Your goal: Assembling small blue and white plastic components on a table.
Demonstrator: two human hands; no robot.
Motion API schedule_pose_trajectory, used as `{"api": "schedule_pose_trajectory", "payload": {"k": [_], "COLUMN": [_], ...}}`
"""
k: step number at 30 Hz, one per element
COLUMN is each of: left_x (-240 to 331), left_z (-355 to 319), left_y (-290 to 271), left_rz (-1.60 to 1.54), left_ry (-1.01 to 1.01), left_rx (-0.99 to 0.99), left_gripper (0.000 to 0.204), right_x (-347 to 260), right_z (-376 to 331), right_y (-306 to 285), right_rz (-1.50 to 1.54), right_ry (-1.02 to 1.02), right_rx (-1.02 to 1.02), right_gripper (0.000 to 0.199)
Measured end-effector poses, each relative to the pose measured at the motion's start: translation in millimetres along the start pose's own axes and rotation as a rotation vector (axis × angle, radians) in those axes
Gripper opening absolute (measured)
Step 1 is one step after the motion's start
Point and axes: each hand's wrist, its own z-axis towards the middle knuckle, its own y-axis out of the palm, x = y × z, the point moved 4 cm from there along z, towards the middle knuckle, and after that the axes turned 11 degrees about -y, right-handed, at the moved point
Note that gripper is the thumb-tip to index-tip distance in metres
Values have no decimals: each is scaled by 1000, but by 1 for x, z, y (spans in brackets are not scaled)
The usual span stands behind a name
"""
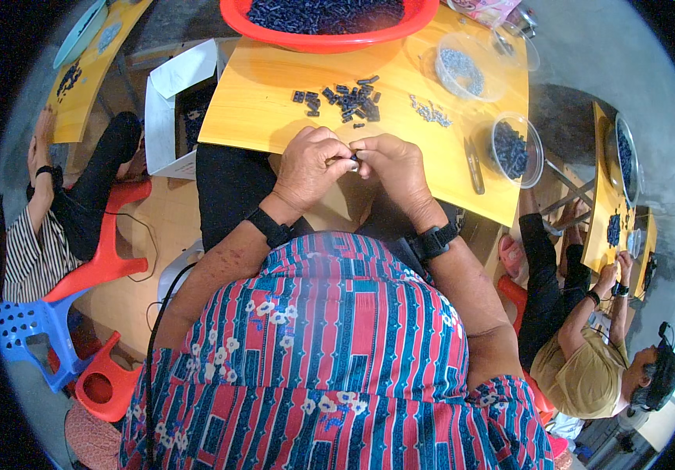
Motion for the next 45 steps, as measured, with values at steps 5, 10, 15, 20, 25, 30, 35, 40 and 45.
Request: {"api": "schedule_pose_trajectory", "payload": {"k": [5, 10, 15, 20, 25, 30, 35, 40, 45], "left_x": [0, 1, 2, 1, 1, 0, -3, 1, -2], "left_z": [-1, 0, 0, 0, 0, 0, -1, 2, 4], "left_y": [0, -1, -1, 0, 1, 1, 2, 2, 1], "left_rz": [8, 9, 8, 6, 18, -28, 6, 12, -49], "left_ry": [5, 4, 19, 11, 4, 15, 14, 18, -91], "left_rx": [-1, -11, -4, -8, -6, -2, -9, -7, -50], "left_gripper": [12, 13, 13, 13, 14, 11, 10, 9, 9], "right_x": [1, 1, -6, -7, -10, -12, -11, -11, 3], "right_z": [0, -1, -3, -3, -4, -7, -18, -11, -5], "right_y": [0, 0, 4, 3, 3, -2, -3, -5, -9], "right_rz": [-17, -64, -138, -232, -298, -653, -772, -629, -144], "right_ry": [-21, -61, -156, -272, -382, -668, -778, -545, -136], "right_rx": [-6, -2, -6, -44, -81, -94, -135, -23, 56], "right_gripper": [13, 14, 16, 18, 20, 20, 19, 21, 19]}}
